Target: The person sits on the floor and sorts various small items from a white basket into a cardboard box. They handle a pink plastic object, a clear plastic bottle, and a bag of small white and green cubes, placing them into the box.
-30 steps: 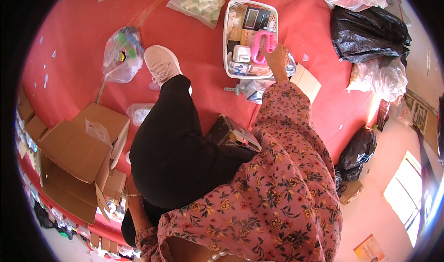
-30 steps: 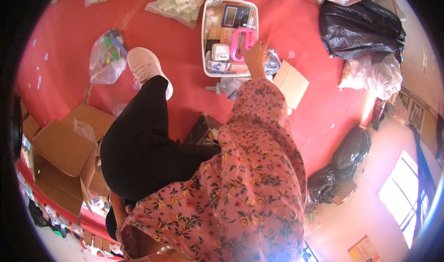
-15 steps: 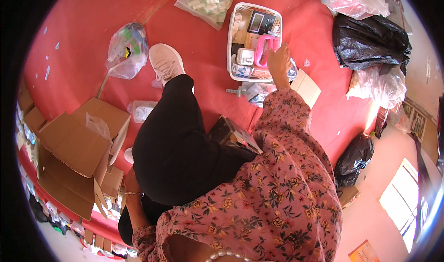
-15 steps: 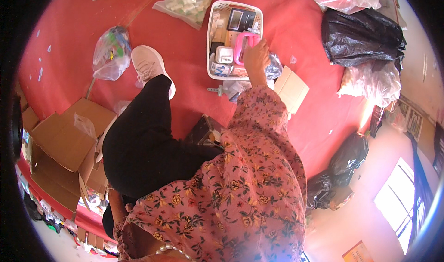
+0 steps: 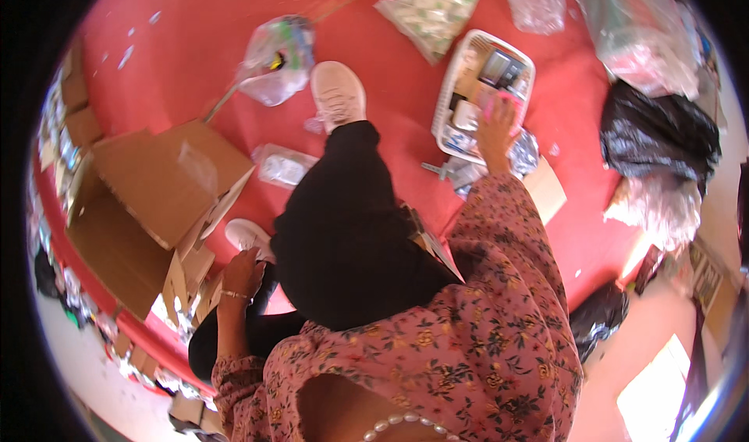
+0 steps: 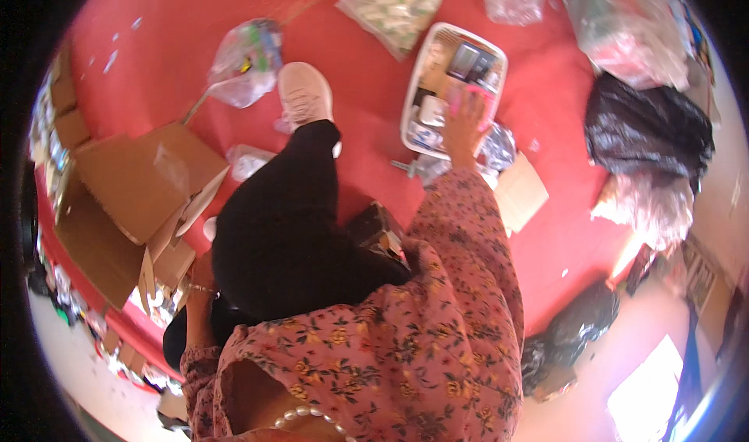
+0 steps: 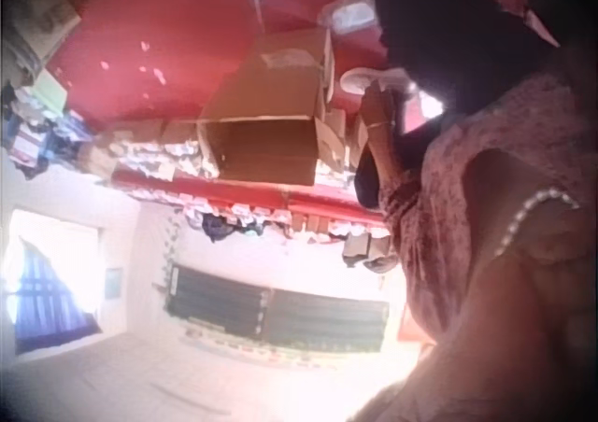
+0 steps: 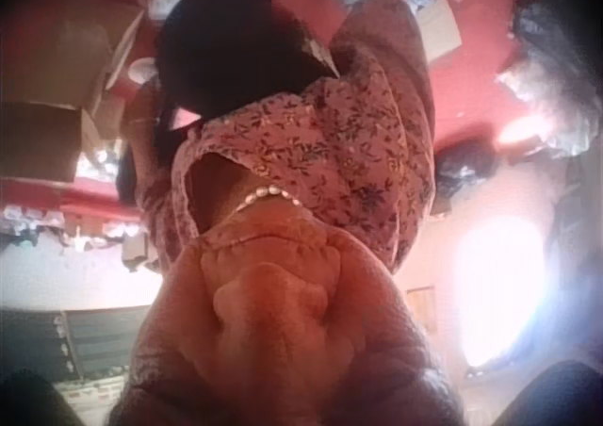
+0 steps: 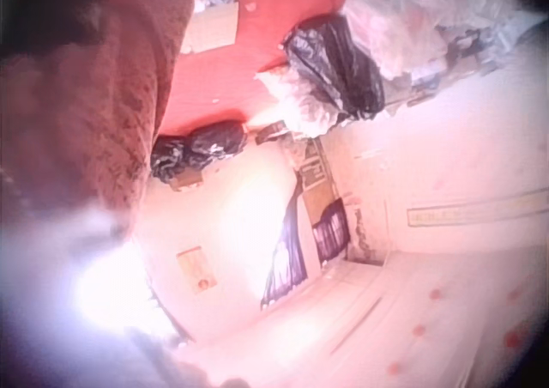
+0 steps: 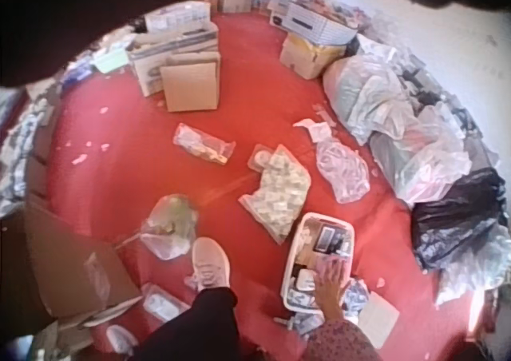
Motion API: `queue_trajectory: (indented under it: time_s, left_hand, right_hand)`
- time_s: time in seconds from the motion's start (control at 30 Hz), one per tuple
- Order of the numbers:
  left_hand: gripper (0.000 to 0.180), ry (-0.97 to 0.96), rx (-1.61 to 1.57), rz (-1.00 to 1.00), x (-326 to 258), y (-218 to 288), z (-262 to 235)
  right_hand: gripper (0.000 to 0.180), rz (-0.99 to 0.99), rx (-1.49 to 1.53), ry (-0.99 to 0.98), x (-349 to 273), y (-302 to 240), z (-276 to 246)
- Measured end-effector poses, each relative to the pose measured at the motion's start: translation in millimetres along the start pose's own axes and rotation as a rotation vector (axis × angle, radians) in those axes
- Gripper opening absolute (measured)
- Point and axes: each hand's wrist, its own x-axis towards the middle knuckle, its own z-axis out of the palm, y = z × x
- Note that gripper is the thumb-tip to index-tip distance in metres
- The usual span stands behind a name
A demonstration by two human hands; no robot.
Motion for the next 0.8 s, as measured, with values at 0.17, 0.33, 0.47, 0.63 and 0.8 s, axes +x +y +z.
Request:
queue_trajectory:
  time_s: [0.17,0.33,0.47,0.63,0.8]
  left_hand:
    - [0.032,0.004,-0.058,-0.014,-6.2,1.2,0.5]
    - [0.030,-0.027,0.002,-0.034,-11.9,13.6,-18.7]
    - [0.021,0.171,-0.002,0.092,-17.8,15.8,-20.6]
    - [0.018,-0.085,0.077,0.097,-26.5,33.7,-8.5]
    - [0.018,-0.213,0.065,0.037,-41.8,47.6,-0.8]
  right_hand:
    - [0.061,0.081,0.039,-0.216,1.5,-10.8,-33.4]
    - [0.048,-0.162,0.053,0.030,50.7,-21.8,-55.5]
    - [0.037,-0.580,0.454,-0.090,87.4,-120.9,-140.3]
    - [0.034,-1.144,0.289,-0.169,100.4,-250.9,-200.4]
    - [0.026,-1.392,-0.204,-0.513,49.8,-366.6,-219.8]
